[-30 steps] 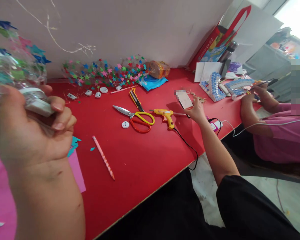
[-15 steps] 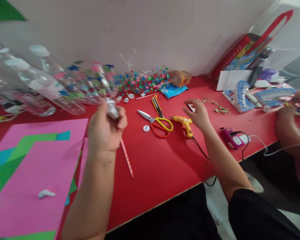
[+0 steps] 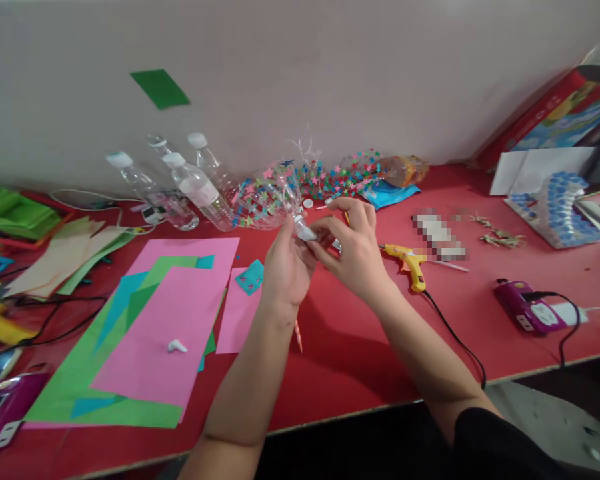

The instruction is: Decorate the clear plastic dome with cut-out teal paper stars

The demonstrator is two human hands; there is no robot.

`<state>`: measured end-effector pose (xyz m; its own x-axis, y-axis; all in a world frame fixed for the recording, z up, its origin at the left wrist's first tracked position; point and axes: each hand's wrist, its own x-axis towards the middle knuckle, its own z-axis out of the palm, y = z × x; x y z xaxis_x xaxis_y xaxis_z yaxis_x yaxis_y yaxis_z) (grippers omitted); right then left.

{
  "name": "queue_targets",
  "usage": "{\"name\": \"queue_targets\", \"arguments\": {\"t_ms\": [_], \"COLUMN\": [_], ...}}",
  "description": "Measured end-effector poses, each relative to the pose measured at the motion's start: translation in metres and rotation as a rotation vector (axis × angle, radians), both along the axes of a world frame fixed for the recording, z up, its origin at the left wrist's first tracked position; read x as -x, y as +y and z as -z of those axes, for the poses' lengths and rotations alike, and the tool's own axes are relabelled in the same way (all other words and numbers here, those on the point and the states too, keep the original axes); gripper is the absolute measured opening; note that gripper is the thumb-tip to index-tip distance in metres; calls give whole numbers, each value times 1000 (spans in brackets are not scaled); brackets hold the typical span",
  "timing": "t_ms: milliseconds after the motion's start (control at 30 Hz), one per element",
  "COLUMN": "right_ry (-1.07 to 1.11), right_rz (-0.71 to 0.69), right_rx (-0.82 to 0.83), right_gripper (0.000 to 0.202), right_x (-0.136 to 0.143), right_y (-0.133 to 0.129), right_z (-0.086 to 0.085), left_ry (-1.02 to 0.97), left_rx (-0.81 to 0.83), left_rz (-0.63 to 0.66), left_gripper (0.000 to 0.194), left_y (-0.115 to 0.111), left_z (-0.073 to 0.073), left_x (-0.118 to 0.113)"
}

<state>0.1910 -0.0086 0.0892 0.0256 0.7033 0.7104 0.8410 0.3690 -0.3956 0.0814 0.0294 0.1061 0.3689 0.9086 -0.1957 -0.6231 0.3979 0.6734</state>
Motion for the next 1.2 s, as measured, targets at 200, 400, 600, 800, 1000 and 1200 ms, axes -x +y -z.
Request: {"name": "queue_targets", "arguments": {"t_ms": [200, 400, 600, 800, 1000, 1200], "right_ry": [38, 40, 117, 109, 97, 173], "right_rz": [-103, -157, -252, -367, -406, -510], "right_rx": [14, 18, 41, 62, 156, 341], "right_gripper": [5, 5, 11, 11, 11, 19], "right_x": [3, 1, 1, -3, -14, -25], "right_y": [-3, -4, -5, -7, -9, -5], "right_z": [-3, -5, -4, -10, -17, -20], "left_ry": [141, 325, 341, 363, 447, 543], "left_rx": [-183, -372, -418, -371, -394, -438], "left_rz": [-188, -277, -311, -193, -12, 129], "left_gripper": [21, 24, 32, 38, 41, 39], "left_y": [-4, -8, -6, -1, -1, -5], "left_z": [18, 27, 23, 26, 21, 16], "left_x": [-1, 0, 0, 7, 11, 11]}}
